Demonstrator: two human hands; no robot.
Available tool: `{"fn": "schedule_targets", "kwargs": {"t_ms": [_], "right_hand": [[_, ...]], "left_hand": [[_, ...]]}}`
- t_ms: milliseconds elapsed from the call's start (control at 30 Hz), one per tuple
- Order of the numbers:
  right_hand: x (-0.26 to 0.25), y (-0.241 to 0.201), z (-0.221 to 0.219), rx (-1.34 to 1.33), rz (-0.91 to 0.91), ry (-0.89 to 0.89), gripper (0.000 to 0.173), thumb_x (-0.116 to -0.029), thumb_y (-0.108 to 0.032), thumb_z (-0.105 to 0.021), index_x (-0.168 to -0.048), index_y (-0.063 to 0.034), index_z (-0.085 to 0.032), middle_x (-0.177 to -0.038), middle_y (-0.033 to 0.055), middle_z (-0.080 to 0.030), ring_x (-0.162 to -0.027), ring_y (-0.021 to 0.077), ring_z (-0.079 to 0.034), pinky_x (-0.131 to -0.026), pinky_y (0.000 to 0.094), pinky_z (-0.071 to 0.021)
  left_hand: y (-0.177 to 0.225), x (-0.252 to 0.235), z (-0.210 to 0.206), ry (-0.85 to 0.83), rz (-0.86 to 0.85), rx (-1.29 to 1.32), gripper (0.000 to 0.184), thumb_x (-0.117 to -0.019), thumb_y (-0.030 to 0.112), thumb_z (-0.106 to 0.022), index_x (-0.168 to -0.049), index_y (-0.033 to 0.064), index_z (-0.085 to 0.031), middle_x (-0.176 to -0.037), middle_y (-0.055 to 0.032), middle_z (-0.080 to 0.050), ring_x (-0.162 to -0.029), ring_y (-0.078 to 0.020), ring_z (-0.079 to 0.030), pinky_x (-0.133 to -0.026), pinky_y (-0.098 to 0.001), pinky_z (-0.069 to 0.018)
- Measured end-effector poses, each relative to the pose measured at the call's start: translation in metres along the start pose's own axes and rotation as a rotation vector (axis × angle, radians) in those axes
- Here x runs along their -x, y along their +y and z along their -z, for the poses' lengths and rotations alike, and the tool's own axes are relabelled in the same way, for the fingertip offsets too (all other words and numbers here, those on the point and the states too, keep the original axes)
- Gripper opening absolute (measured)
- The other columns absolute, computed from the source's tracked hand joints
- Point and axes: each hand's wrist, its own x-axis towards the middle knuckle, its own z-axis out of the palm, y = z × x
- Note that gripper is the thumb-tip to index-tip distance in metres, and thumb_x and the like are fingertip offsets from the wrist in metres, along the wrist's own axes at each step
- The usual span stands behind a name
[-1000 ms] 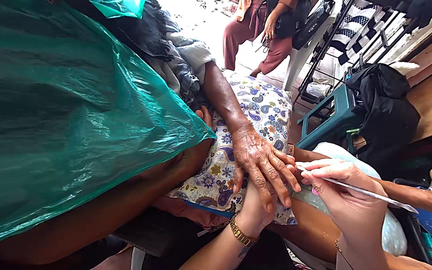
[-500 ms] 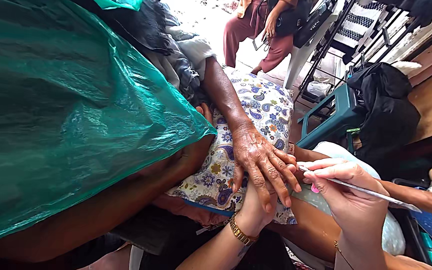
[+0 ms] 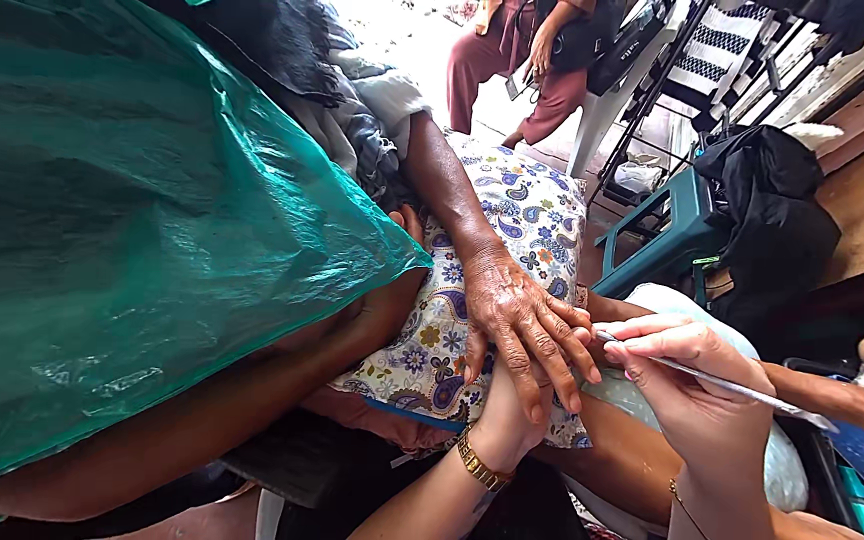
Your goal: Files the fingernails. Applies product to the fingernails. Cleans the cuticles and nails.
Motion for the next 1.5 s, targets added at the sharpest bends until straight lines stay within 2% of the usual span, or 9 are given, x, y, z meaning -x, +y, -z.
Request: {"fn": "schedule_targets", "kwargs": {"t_ms": [400, 500, 667, 767, 900, 1033, 1133, 1233, 1500], "right_hand": [[-0.0001, 0.0003, 0.0006, -0.014, -0.002, -0.003, 0.010, -0.0889, -0.003, -0.075, -0.094, -0.0102, -0.071, -0.097, 0.0012, -0.075, -0.093, 0.0108, -0.074, -0.081, 0.0216, -0.0625], [0.0004, 0.0001, -0.0015, 0.010, 0.013, 0.002, 0.008, -0.0889, -0.003, -0.074, -0.093, -0.0094, -0.072, -0.096, 0.0016, -0.075, -0.094, 0.0106, -0.073, -0.082, 0.0213, -0.0614], [-0.0001, -0.0001, 0.0010, 0.004, 0.008, -0.008, 0.010, -0.0882, -0.003, -0.075, -0.093, -0.0102, -0.071, -0.096, 0.0019, -0.075, -0.094, 0.0123, -0.074, -0.082, 0.0233, -0.0629], [0.0007, -0.0004, -0.0019, 0.061, 0.018, -0.008, 0.008, -0.0884, -0.003, -0.074, -0.092, -0.0096, -0.072, -0.097, 0.0010, -0.074, -0.096, 0.0089, -0.072, -0.084, 0.0196, -0.0601], [-0.0004, 0.0015, 0.0017, 0.008, 0.005, -0.014, 0.010, -0.0881, -0.003, -0.076, -0.093, -0.0111, -0.072, -0.096, 0.0013, -0.075, -0.094, 0.0120, -0.074, -0.082, 0.0233, -0.0628], [0.0012, 0.0021, -0.0016, 0.050, 0.022, -0.010, 0.008, -0.0889, -0.003, -0.074, -0.093, -0.0100, -0.072, -0.097, 0.0013, -0.074, -0.095, 0.0094, -0.072, -0.084, 0.0201, -0.0604], [-0.0004, 0.0018, 0.0020, 0.014, 0.000, -0.020, 0.010, -0.0884, -0.003, -0.075, -0.094, -0.0114, -0.072, -0.097, 0.0012, -0.075, -0.095, 0.0125, -0.074, -0.084, 0.0246, -0.0630], [0.0010, 0.0015, -0.0017, 0.050, 0.015, -0.007, 0.008, -0.0882, -0.003, -0.074, -0.092, -0.0097, -0.072, -0.096, 0.0016, -0.074, -0.095, 0.0099, -0.072, -0.084, 0.0208, -0.0608], [0.0007, 0.0011, -0.0023, 0.051, 0.016, -0.011, 0.008, -0.0883, -0.003, -0.074, -0.092, -0.0093, -0.071, -0.097, 0.0014, -0.075, -0.095, 0.0091, -0.072, -0.083, 0.0196, -0.0604]], "left_hand": [[0.0020, 0.0007, -0.0042, 0.027, 0.005, -0.031, 0.022, -0.1007, -0.006, -0.042, -0.108, 0.0009, -0.062, -0.089, -0.0046, -0.073, -0.082, -0.0103, -0.071, -0.079, -0.0241, -0.0590], [0.0030, 0.0021, -0.0060, 0.043, 0.010, -0.009, 0.025, -0.1030, -0.005, -0.037, -0.107, 0.0014, -0.061, -0.088, -0.0046, -0.072, -0.080, -0.0099, -0.071, -0.078, -0.0235, -0.0590], [0.0028, 0.0016, -0.0038, 0.018, 0.008, -0.038, 0.021, -0.1007, -0.007, -0.043, -0.110, 0.0003, -0.061, -0.090, -0.0045, -0.073, -0.083, -0.0104, -0.072, -0.080, -0.0243, -0.0594], [0.0025, 0.0016, -0.0036, 0.022, 0.008, -0.013, 0.024, -0.1012, -0.006, -0.040, -0.109, 0.0009, -0.061, -0.089, -0.0046, -0.073, -0.082, -0.0100, -0.072, -0.080, -0.0240, -0.0591], [0.0030, 0.0019, -0.0035, 0.031, 0.025, -0.030, 0.023, -0.1023, -0.006, -0.040, -0.111, 0.0001, -0.061, -0.091, -0.0052, -0.073, -0.083, -0.0104, -0.072, -0.080, -0.0243, -0.0590], [0.0019, 0.0015, -0.0025, 0.027, 0.014, -0.015, 0.025, -0.1016, -0.006, -0.039, -0.108, 0.0022, -0.061, -0.090, -0.0046, -0.075, -0.083, -0.0102, -0.073, -0.080, -0.0237, -0.0590], [0.0027, 0.0013, -0.0047, 0.048, 0.020, -0.005, 0.024, -0.1023, -0.006, -0.039, -0.108, 0.0005, -0.062, -0.088, -0.0055, -0.073, -0.081, -0.0107, -0.072, -0.078, -0.0237, -0.0588], [0.0020, 0.0012, -0.0036, 0.050, 0.024, -0.004, 0.024, -0.1019, -0.007, -0.039, -0.109, 0.0012, -0.061, -0.090, -0.0051, -0.073, -0.083, -0.0103, -0.072, -0.080, -0.0237, -0.0588], [0.0009, 0.0006, -0.0014, 0.002, -0.003, -0.011, 0.023, -0.1014, -0.004, -0.040, -0.108, 0.0016, -0.062, -0.089, -0.0046, -0.074, -0.081, -0.0102, -0.072, -0.078, -0.0239, -0.0589]]}}
